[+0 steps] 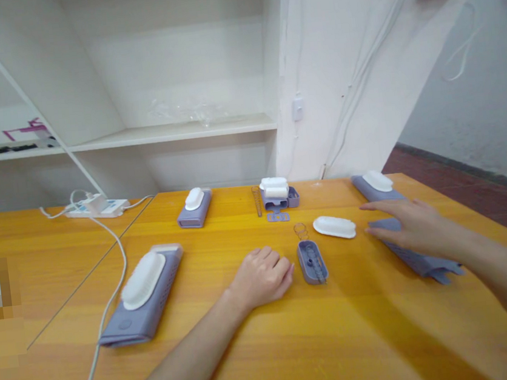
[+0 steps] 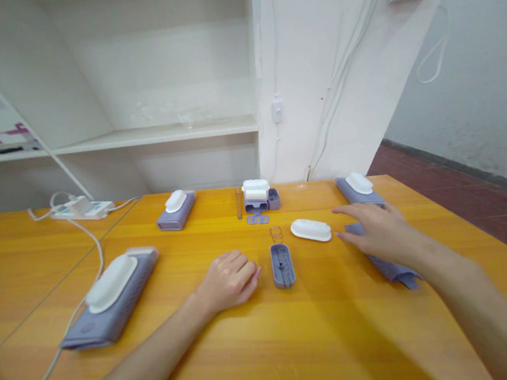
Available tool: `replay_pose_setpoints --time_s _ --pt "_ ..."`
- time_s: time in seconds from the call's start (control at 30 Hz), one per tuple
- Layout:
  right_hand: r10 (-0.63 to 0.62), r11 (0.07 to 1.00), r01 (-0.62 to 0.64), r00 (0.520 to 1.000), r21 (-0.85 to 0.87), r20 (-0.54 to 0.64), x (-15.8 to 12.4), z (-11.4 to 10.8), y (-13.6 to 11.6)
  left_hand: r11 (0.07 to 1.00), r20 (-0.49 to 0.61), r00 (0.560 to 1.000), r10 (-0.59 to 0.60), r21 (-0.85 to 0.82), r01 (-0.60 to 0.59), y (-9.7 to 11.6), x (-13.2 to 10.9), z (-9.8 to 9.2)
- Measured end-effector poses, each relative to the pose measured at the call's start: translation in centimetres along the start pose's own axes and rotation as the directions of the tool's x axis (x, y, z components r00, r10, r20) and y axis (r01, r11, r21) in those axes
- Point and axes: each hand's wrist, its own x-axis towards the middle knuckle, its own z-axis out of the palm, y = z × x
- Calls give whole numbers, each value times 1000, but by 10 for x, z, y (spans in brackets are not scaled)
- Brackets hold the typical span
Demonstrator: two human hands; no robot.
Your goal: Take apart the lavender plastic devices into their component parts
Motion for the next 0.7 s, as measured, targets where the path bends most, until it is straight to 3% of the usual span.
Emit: replay_pose_setpoints --time_s 0.1,0.23,0.43,0.57,0.7 --pt "-86 996 82 993 45 77 16 12 -28 1000 1 1000 -1 1 1 0 0 0" --pt "-66 997 59 985 49 162 32 32 -57 1000 3 1000 1 0 -1 0 0 0" --pt "-69 996 54 968 66 242 45 58 -70 1000 -12 1000 5 1 -5 0 0 0" --pt "-92 995 80 963 56 252 45 55 -69 1000 -10 1000 4 -6 -4 0 1 -2" --pt "-143 989 134 969 58 204 39 34 -62 1000 -4 1000 5 -7 -5 0 1 -2"
